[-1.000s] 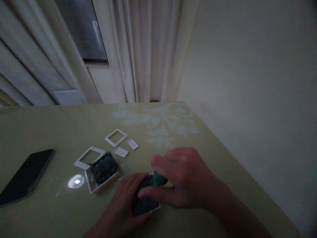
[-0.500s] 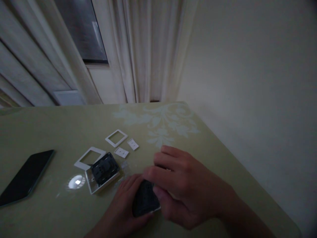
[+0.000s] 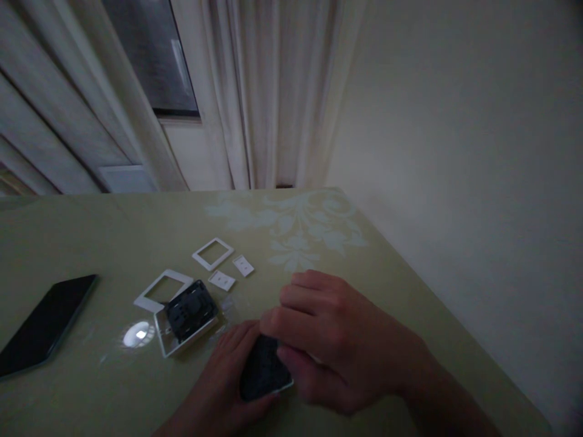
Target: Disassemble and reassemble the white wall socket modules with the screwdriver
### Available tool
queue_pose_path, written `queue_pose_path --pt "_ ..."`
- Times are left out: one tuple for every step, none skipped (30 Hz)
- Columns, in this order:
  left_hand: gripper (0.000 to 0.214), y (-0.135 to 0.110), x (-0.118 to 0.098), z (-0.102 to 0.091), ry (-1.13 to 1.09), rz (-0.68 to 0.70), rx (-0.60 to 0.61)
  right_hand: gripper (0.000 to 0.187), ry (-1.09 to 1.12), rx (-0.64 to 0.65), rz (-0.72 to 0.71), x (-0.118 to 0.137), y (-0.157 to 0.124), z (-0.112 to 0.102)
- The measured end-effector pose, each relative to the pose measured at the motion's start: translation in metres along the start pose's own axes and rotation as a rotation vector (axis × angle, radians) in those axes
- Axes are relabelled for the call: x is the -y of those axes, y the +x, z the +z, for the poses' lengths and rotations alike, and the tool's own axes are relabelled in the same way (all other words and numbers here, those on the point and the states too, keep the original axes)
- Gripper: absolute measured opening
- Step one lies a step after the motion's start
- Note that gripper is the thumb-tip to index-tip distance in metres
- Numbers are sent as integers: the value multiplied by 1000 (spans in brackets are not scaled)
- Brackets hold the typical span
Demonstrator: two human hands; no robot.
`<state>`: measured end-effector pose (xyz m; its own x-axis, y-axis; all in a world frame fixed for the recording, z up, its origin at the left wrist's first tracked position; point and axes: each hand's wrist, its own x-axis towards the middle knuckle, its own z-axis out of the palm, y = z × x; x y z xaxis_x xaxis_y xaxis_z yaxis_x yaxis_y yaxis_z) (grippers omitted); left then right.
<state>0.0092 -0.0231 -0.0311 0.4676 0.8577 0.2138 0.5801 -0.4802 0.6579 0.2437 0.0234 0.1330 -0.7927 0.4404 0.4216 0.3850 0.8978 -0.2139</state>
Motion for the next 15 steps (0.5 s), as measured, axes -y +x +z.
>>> queue_pose_path --pt "80 0 -1 -1 -2 11 -7 22 2 -9 -6 0 1 0" --pt "81 0 -2 -2 -3 11 -11 23 -21 -37 8 0 1 0" --pt "81 0 -3 -3 -4 5 -12 25 -56 -69 23 0 2 0" --pt "81 1 -4 -4 -6 -3 -12 26 -88 -90 33 1 3 1" --pt "80 1 -5 -5 -8 -12 -9 25 -102 -90 35 1 3 1" --pt "80 1 -5 -5 -11 -14 -7 24 -94 -72 30 1 3 2" --pt "81 1 -5 -6 -15 -12 -9 23 -73 -52 26 1 3 2" --pt "81 1 -4 -5 -17 -4 -7 23 -56 -54 35 1 3 3" --pt "82 0 -3 -5 -15 7 -6 25 -55 -79 58 1 3 3" --pt "83 0 -1 -4 -10 9 -8 26 -70 -107 86 1 3 3" --pt "83 -1 0 -2 -4 10 -10 27 -89 -126 103 1 3 3" --pt "84 -1 1 -1 0 9 -7 26 -101 -127 105 1 2 3" --pt "84 -1 1 0 0 5 -3 25 -97 -106 96 1 2 3" --pt "84 -1 2 0 -2 2 5 22 -78 -72 77 1 2 3" --pt "84 -1 1 0 -8 1 16 20 -55 -45 57 2 2 2"
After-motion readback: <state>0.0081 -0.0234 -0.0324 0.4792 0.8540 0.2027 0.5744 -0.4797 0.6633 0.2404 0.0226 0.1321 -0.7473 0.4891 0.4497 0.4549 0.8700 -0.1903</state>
